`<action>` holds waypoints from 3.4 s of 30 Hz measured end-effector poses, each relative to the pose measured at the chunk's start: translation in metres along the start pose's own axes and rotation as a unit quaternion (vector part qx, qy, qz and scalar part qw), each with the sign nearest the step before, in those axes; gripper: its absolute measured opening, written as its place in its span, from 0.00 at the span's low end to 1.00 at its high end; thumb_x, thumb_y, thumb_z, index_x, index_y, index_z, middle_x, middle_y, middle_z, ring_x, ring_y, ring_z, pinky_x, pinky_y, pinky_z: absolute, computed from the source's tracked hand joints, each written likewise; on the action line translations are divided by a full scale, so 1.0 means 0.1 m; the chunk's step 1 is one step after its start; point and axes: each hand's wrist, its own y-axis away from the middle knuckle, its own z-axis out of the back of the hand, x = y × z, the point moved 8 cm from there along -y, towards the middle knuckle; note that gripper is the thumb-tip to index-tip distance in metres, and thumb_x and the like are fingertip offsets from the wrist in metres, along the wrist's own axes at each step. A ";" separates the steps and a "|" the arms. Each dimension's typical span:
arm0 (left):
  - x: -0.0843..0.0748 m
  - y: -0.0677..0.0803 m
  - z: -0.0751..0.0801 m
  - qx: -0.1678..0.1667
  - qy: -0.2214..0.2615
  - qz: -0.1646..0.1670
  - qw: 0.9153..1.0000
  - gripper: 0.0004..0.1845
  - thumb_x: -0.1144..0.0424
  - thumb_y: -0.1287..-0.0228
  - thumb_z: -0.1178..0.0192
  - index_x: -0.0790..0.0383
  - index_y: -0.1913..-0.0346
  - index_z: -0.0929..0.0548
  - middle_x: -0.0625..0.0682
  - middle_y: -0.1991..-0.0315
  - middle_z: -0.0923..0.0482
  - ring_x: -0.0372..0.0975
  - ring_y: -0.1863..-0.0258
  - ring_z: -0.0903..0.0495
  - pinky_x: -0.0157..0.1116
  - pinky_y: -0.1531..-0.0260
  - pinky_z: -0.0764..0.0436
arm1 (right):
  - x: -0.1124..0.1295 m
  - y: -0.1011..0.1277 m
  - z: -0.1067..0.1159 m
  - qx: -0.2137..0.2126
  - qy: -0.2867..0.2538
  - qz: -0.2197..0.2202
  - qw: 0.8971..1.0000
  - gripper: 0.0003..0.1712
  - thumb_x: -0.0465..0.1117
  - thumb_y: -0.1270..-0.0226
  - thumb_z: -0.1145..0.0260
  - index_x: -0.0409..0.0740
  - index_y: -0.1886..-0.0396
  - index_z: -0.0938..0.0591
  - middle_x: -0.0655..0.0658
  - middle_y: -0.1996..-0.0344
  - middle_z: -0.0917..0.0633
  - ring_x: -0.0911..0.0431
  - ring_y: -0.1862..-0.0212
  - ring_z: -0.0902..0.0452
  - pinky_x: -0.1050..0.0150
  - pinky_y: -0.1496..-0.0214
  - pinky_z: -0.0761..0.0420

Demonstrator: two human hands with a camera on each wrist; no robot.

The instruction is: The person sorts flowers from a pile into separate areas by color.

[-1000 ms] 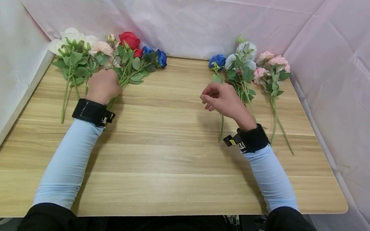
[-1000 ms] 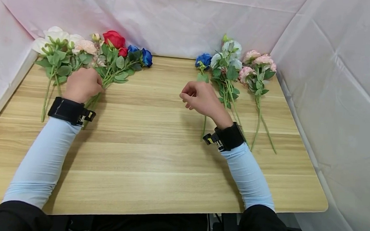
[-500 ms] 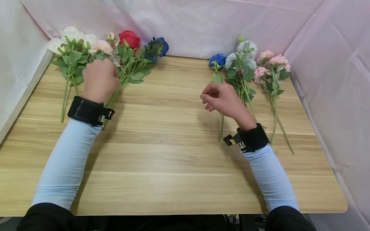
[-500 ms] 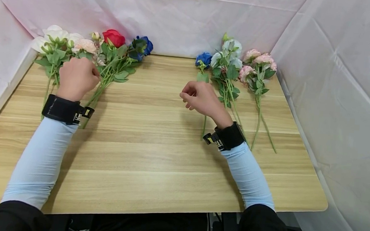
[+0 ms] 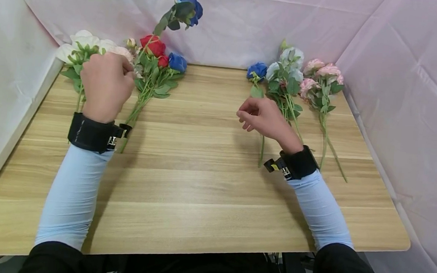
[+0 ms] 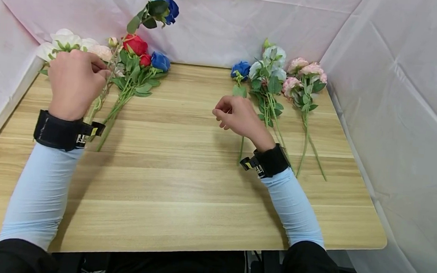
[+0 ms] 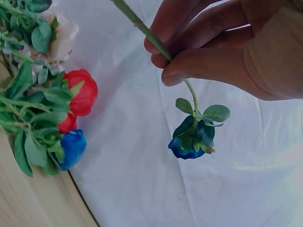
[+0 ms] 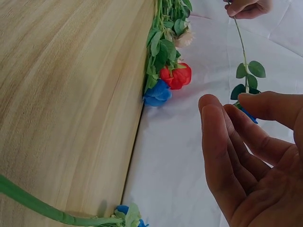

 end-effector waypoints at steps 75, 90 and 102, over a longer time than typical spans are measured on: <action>-1.25 0.83 -1.20 0.381 0.395 0.031 0.835 0.12 0.60 0.29 0.33 0.64 0.50 0.13 0.60 0.62 0.11 0.52 0.64 0.09 0.45 0.59 0.10 | 0.23 0.05 -0.08 -0.069 -0.079 -0.015 0.994 0.14 0.42 0.21 0.39 0.37 0.61 0.13 0.37 0.72 0.11 0.48 0.75 0.12 0.58 0.71 0.11; -1.17 0.78 -1.25 0.386 0.391 0.045 0.834 0.13 0.58 0.28 0.35 0.63 0.49 0.15 0.64 0.58 0.14 0.55 0.60 0.09 0.48 0.57 0.10 | -0.21 -0.05 0.53 -0.111 0.155 -0.031 0.981 0.17 0.42 0.18 0.45 0.37 0.56 0.13 0.37 0.74 0.12 0.54 0.82 0.17 0.64 0.78 0.19; -1.17 0.78 -1.27 0.391 0.386 0.046 0.834 0.13 0.57 0.27 0.35 0.63 0.49 0.15 0.59 0.62 0.14 0.56 0.60 0.09 0.48 0.56 0.10 | -0.72 -0.12 0.47 -0.086 0.138 -0.114 0.980 0.16 0.42 0.19 0.42 0.33 0.54 0.15 0.36 0.72 0.12 0.53 0.78 0.15 0.61 0.72 0.14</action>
